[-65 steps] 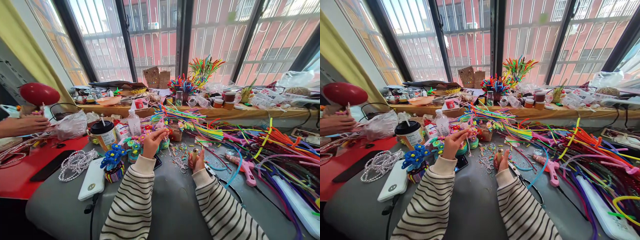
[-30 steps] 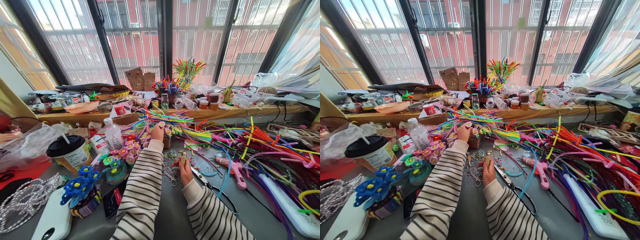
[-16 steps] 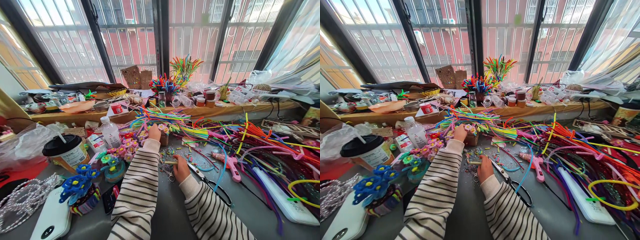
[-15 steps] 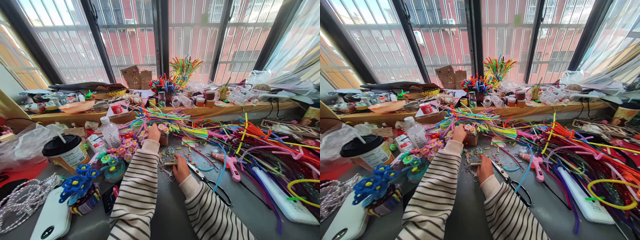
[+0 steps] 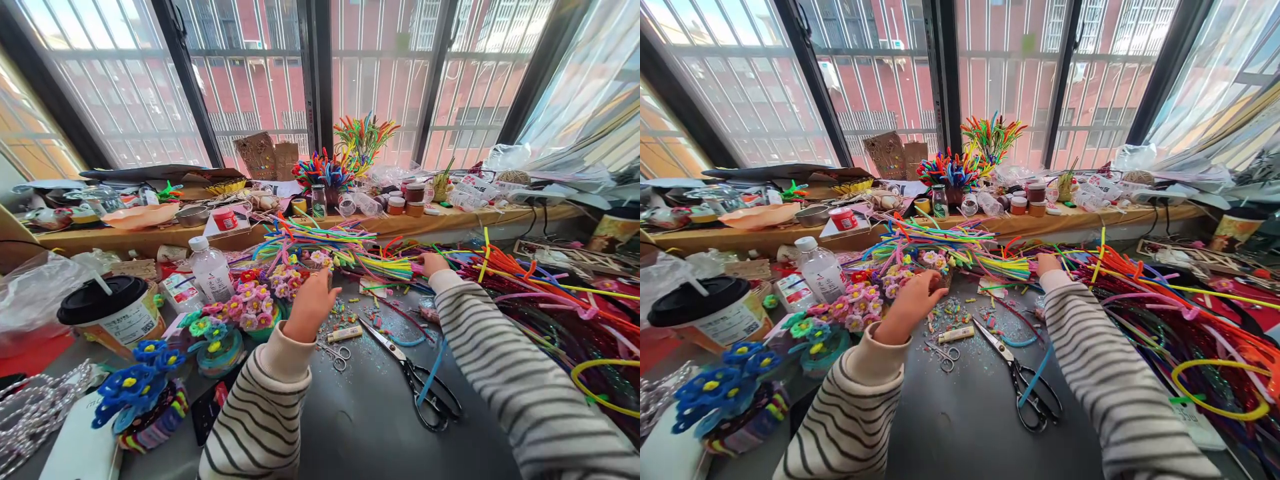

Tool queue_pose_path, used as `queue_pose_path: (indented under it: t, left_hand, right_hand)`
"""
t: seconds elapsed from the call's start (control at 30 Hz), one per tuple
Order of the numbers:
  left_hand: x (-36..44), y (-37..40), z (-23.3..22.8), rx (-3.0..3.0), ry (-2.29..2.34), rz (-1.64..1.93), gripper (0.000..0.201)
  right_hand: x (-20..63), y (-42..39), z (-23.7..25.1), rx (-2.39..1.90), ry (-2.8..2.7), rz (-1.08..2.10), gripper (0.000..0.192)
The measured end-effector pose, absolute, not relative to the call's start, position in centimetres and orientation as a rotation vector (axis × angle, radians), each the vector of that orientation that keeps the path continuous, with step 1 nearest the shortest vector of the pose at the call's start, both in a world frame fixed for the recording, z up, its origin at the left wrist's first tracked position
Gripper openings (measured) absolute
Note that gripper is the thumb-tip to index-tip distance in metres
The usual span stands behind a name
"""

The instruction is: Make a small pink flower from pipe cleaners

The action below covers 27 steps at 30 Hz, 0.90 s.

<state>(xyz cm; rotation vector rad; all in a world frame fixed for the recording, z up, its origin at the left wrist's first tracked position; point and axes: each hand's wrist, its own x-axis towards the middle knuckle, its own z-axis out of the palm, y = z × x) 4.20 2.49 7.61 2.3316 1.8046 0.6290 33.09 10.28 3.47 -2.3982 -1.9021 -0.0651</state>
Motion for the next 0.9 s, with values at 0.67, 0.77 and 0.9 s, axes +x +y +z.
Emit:
queue_pose_path:
  t: [0.67,0.77,0.9]
  left_hand:
    - [14.6,14.2,-3.0,2.618,1.526,0.156,0.062]
    - [14.2,14.1,-2.9,2.576,1.490,0.222,0.062]
    - [14.9,13.4,-1.7,2.557,1.483,0.376,0.055]
  right_hand:
    - [39.5,16.8,-2.1,-2.382,-1.772,0.023,0.025]
    - [39.5,16.2,-0.6,-2.323,-1.663,-0.044,0.034]
    - [37.8,15.0,0.5,-2.167,-1.718,-0.161,0.035]
